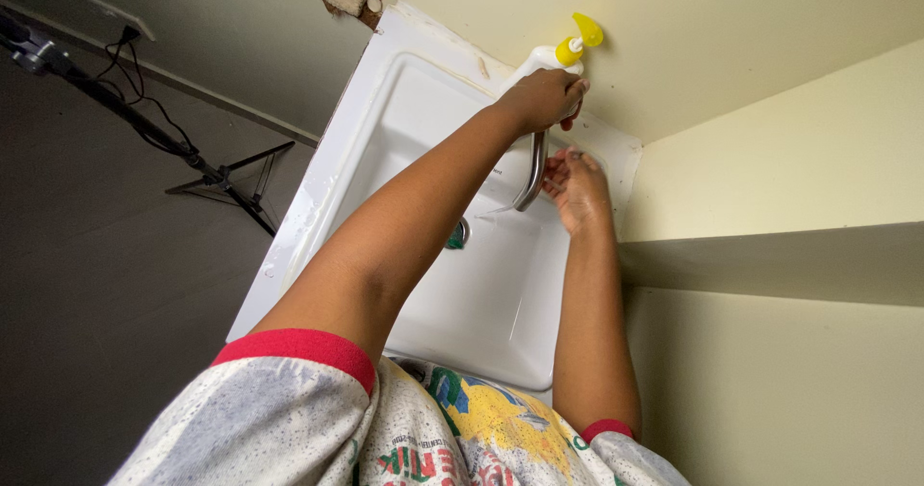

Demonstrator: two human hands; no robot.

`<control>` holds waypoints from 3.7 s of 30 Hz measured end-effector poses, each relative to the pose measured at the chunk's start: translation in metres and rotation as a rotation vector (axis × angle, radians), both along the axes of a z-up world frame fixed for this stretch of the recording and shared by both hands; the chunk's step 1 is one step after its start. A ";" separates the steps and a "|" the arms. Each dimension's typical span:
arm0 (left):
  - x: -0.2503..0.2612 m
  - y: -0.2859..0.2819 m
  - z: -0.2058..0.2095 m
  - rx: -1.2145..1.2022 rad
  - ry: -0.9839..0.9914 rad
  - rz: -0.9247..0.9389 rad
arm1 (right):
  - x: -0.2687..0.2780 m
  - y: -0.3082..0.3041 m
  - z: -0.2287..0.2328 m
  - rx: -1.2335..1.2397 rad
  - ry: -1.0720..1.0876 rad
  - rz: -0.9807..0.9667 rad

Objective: The person cleans a sink and the surrounding wall area using a sponge and a cloth. They apply soap from a dispenser, scrub the sink and walls with the sponge, and then wipe the surfaces and a cloth.

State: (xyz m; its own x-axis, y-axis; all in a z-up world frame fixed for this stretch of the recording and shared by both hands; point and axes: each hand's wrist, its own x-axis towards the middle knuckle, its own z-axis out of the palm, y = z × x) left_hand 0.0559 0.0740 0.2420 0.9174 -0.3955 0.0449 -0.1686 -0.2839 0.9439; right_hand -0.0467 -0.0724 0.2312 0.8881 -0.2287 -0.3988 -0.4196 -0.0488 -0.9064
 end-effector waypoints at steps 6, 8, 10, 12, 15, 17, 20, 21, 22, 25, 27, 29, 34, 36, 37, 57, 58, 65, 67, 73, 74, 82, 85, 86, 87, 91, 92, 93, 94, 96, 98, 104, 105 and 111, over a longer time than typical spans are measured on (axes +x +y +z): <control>-0.009 0.003 -0.001 -0.006 -0.022 0.042 | -0.017 0.007 -0.090 0.773 0.284 -0.278; -0.007 0.000 -0.006 0.008 -0.061 0.057 | -0.020 0.009 -0.107 1.014 0.254 -0.227; -0.002 -0.001 -0.012 0.023 -0.102 0.077 | -0.022 0.009 -0.112 1.027 0.284 -0.227; 0.001 -0.003 -0.015 0.016 -0.109 0.058 | -0.025 0.011 -0.112 1.036 0.318 -0.225; 0.003 -0.003 -0.016 0.025 -0.104 0.057 | -0.024 0.012 -0.110 1.037 0.309 -0.205; 0.002 -0.002 -0.016 0.021 -0.104 0.059 | -0.025 0.011 -0.110 1.046 0.308 -0.225; 0.000 -0.001 -0.015 0.013 -0.110 0.062 | -0.026 0.012 -0.111 1.053 0.301 -0.238; 0.000 0.000 -0.014 0.010 -0.118 0.065 | -0.026 0.013 -0.110 1.054 0.301 -0.237; -0.001 0.000 -0.014 0.011 -0.119 0.066 | -0.027 0.014 -0.108 1.087 0.319 -0.235; -0.002 0.001 -0.014 0.008 -0.117 0.060 | -0.030 0.013 -0.103 1.172 0.351 -0.187; -0.002 0.001 -0.013 -0.030 -0.094 0.049 | -0.031 0.013 -0.102 1.223 0.365 -0.140; -0.002 0.002 -0.013 -0.037 -0.065 0.040 | -0.030 0.013 -0.104 1.239 0.357 -0.167; 0.000 0.003 -0.014 -0.084 0.032 -0.014 | -0.030 0.002 -0.113 1.225 0.395 -0.166; 0.003 0.003 -0.019 -0.196 0.153 -0.067 | -0.024 -0.007 -0.112 1.224 0.391 -0.166; 0.005 0.002 -0.021 -0.200 0.153 -0.068 | -0.017 -0.013 -0.110 1.006 0.346 -0.231; 0.025 -0.012 -0.050 -0.299 0.356 -0.064 | 0.045 0.042 0.131 -0.559 -0.060 0.430; 0.023 -0.010 -0.047 -0.299 0.355 -0.062 | 0.043 0.042 0.127 -0.558 -0.062 0.432; 0.020 -0.005 -0.042 -0.204 0.207 -0.083 | 0.030 0.004 0.024 -0.508 -0.240 0.130; 0.023 -0.004 -0.041 -0.155 0.132 -0.086 | 0.011 0.005 -0.012 -0.258 -0.053 0.077; 0.026 -0.014 -0.018 0.114 -0.130 -0.096 | -0.012 0.026 -0.093 0.558 0.107 -0.116; 0.023 -0.014 -0.011 0.217 -0.044 -0.080 | -0.015 0.034 -0.103 0.926 0.072 0.092; -0.009 -0.026 0.025 0.496 0.066 0.206 | -0.029 0.054 -0.084 0.880 0.173 -0.105; -0.007 -0.029 0.025 0.548 0.011 0.209 | -0.021 0.040 -0.107 0.918 0.194 -0.114; -0.008 -0.030 0.025 0.567 0.000 0.204 | -0.020 0.035 -0.115 1.032 0.121 -0.027; -0.007 -0.028 0.025 0.585 -0.013 0.204 | -0.018 0.033 -0.121 1.144 0.044 0.066; -0.008 -0.026 0.027 0.597 -0.001 0.183 | -0.026 0.032 -0.123 0.912 0.180 -0.250; -0.008 -0.026 0.027 0.591 -0.007 0.185 | -0.028 0.032 -0.125 0.904 0.167 -0.231; -0.009 -0.026 0.028 0.584 -0.013 0.186 | -0.029 0.031 -0.128 0.896 0.152 -0.213; -0.009 -0.026 0.028 0.583 -0.012 0.185 | -0.029 0.030 -0.132 0.895 0.153 -0.213; -0.009 -0.025 0.029 0.575 -0.006 0.187 | -0.028 0.029 -0.141 0.907 0.174 -0.183; -0.009 -0.025 0.030 0.568 0.000 0.189 | -0.026 0.027 -0.146 0.903 0.192 -0.178; -0.008 -0.024 0.028 0.547 0.023 0.187 | -0.030 0.036 -0.130 0.828 0.187 -0.059; -0.008 -0.024 0.028 0.545 0.023 0.186 | -0.031 0.039 -0.125 0.836 0.201 -0.085; -0.007 -0.024 0.027 0.528 0.031 0.182 | -0.029 0.038 -0.136 0.878 0.221 -0.100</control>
State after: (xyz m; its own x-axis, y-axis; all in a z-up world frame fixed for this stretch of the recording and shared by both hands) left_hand 0.0486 0.0503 0.2693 0.9708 -0.1917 -0.1441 -0.0469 -0.7413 0.6695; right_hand -0.0761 -0.0341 0.0954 0.7632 0.1660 -0.6245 -0.5533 0.6671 -0.4988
